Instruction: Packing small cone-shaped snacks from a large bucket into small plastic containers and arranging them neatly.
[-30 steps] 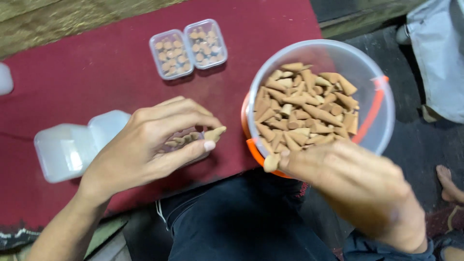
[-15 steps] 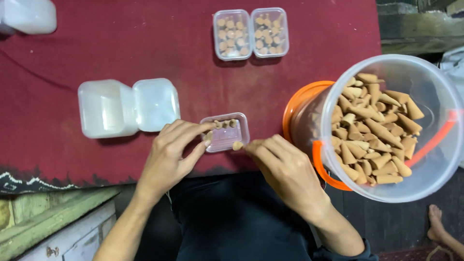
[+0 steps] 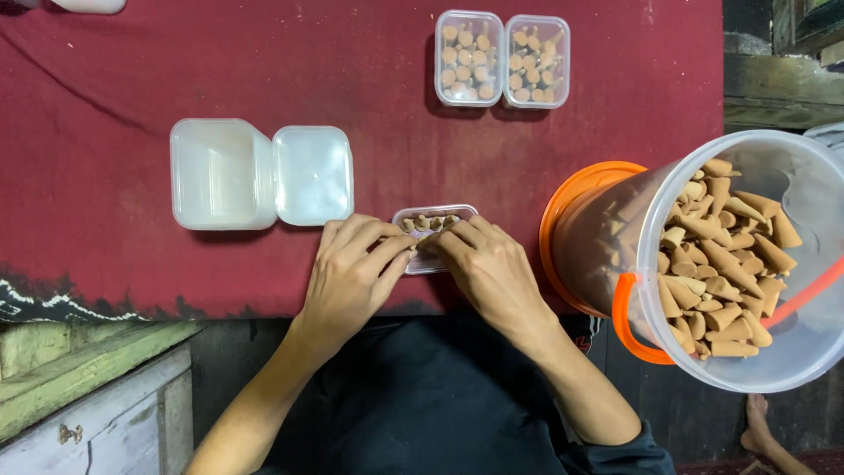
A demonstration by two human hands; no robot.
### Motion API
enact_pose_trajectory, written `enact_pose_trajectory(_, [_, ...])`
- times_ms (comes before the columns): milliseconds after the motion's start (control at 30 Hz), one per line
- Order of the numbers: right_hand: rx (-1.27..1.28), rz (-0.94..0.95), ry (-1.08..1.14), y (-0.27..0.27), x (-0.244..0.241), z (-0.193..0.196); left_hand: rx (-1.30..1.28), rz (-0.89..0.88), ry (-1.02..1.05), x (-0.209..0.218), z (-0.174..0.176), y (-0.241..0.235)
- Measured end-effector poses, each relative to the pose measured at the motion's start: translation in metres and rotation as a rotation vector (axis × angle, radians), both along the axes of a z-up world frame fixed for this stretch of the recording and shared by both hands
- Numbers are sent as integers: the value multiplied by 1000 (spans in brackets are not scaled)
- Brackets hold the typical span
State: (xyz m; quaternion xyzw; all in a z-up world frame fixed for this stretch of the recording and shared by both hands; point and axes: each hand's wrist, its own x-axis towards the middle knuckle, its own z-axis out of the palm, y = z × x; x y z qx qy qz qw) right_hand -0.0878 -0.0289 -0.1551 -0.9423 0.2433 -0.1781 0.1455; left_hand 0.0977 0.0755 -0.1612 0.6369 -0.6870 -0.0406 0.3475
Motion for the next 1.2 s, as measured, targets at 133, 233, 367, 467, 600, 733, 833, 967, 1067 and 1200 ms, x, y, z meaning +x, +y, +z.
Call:
enact_pose_trajectory(133, [-8, 7, 56, -2, 2, -7, -3, 2, -75, -1, -2, -2])
enact_pose_trajectory(233, [-7, 16, 80, -4, 3, -13, 6, 5, -159, -4, -4, -3])
enact_pose_trajectory(367, [12, 17, 81, -4, 2, -15, 75, 10, -286, -7, -19, -2])
enact_pose_trajectory(467, [39, 14, 110, -4, 2, -12, 135, 10, -351, -12, -20, -6])
enact_pose_trajectory(600, [72, 9, 162, -4, 2, -9, 190, 8, -404, -15, -11, -13])
enact_pose_trajectory(733, [87, 3, 172, -5, 1, -13, 221, 8, -432, -18, -9, -15])
enact_pose_trajectory(833, [110, 0, 199, -6, 0, -17, 248, 9, -461, -17, -12, -17])
enact_pose_trajectory(967, [114, 13, 210, -7, 0, -18, 275, 5, -503, -18, -8, -18])
enact_pose_trajectory(1067, [139, 18, 213, -6, 0, -15, 282, -1, -516, -19, -4, -17])
enact_pose_trajectory(1200, [126, 18, 228, -7, 0, -18, 285, -1, -533, -19, -7, -21])
